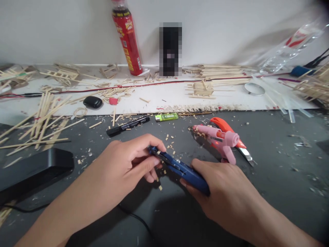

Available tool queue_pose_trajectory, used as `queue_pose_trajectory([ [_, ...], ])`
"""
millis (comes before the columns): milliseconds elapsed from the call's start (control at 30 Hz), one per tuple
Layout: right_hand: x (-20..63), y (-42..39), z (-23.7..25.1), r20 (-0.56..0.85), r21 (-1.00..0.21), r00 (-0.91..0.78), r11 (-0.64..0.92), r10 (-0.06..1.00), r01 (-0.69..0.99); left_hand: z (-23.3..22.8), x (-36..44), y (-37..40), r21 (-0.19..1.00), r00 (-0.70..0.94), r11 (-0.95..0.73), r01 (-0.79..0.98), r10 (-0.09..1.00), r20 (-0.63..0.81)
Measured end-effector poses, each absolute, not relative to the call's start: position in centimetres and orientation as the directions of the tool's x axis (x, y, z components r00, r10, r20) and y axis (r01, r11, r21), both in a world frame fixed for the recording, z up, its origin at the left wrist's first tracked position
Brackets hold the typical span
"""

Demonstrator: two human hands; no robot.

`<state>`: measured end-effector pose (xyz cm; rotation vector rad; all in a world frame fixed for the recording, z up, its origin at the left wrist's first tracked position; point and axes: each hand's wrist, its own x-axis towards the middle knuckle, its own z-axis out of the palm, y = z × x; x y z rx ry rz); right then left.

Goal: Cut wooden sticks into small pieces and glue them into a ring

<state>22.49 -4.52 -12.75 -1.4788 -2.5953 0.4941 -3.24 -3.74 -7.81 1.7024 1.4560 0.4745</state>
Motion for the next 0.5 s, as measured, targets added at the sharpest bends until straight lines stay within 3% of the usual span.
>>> queue_pose_trajectory([
  [267, 21.2, -3.4, -11.7, -0.246, -0.274, -0.418, 0.351, 0.874, 0.895, -8.5, -3.5, -3.4, 0.818, 0.246, 0.068, 0.571, 0.937, -0.250],
  [367, 20.9, -3.6, -10.2, -0.332, -0.259, -0.435, 0.362, 0.837, 0.895, -8.8, -3.9, -2.7, 0.807, 0.309, 0.097, 0.583, 0.892, -0.330],
  [500, 20.5, -4.6, -8.1, -0.396, -0.155, -0.394, 0.363, 0.829, 0.919, -8.8, -4.3, -2.1, 0.793, 0.383, 0.100, 0.602, 0.835, -0.395],
])
